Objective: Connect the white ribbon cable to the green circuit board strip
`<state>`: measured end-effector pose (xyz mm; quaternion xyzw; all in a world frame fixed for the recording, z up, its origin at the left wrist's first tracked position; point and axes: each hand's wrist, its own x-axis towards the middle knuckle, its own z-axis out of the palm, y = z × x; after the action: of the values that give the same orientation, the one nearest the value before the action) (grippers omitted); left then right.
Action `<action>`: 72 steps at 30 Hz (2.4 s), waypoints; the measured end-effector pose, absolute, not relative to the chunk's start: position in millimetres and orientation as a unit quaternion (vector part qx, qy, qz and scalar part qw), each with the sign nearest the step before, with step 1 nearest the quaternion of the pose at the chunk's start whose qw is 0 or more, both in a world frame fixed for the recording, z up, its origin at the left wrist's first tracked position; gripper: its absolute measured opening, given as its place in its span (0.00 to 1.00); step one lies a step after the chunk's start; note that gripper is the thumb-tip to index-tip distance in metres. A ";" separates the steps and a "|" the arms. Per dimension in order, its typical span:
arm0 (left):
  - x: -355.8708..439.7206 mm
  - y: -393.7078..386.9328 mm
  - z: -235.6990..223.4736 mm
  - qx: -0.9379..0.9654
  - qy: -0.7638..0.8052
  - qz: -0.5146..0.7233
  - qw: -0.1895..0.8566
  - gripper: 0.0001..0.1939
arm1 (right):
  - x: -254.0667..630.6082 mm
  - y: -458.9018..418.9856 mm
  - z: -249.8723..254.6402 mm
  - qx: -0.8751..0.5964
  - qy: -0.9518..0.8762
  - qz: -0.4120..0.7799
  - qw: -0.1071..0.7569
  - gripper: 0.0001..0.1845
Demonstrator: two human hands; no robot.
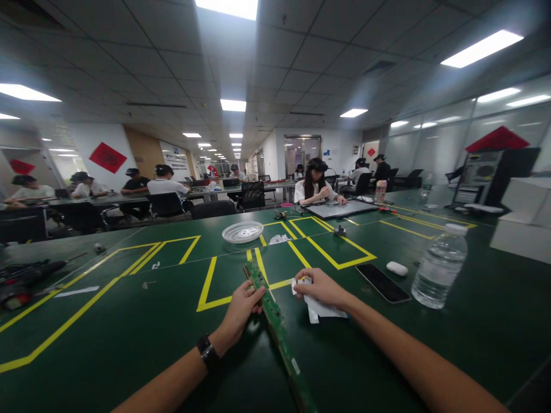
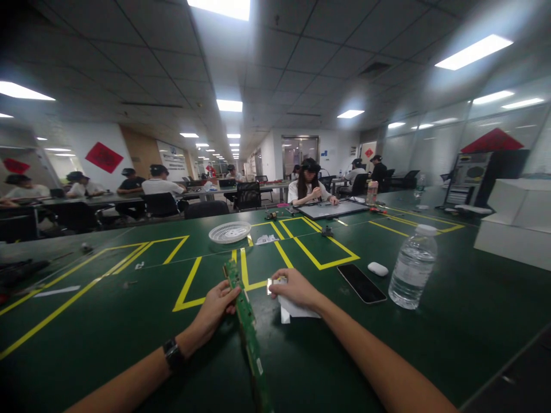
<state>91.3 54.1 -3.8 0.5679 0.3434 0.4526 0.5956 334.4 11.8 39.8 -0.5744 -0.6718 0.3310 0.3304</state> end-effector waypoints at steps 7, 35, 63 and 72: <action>95.6 44.3 0.4 0.642 0.324 0.362 0.593 0.21 | 310.0 1.0 32.5 -0.503 -0.634 0.489 0.325 0.21; 94.2 31.1 13.3 0.630 0.316 0.351 0.616 0.23 | 293.7 -8.5 28.2 -0.465 -0.598 0.554 0.344 0.19; 97.6 20.4 7.4 0.677 0.361 0.399 0.503 0.22 | 267.6 -16.0 23.7 -0.484 -0.537 0.559 0.407 0.13; 97.3 22.0 3.3 0.645 0.369 0.421 0.521 0.27 | 264.8 -18.6 25.6 -0.490 -0.540 0.551 0.406 0.13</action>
<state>97.3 22.0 3.3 0.6446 0.3692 0.4209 0.5206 264.8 -18.6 25.6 -0.4903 -0.5401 0.5509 0.4055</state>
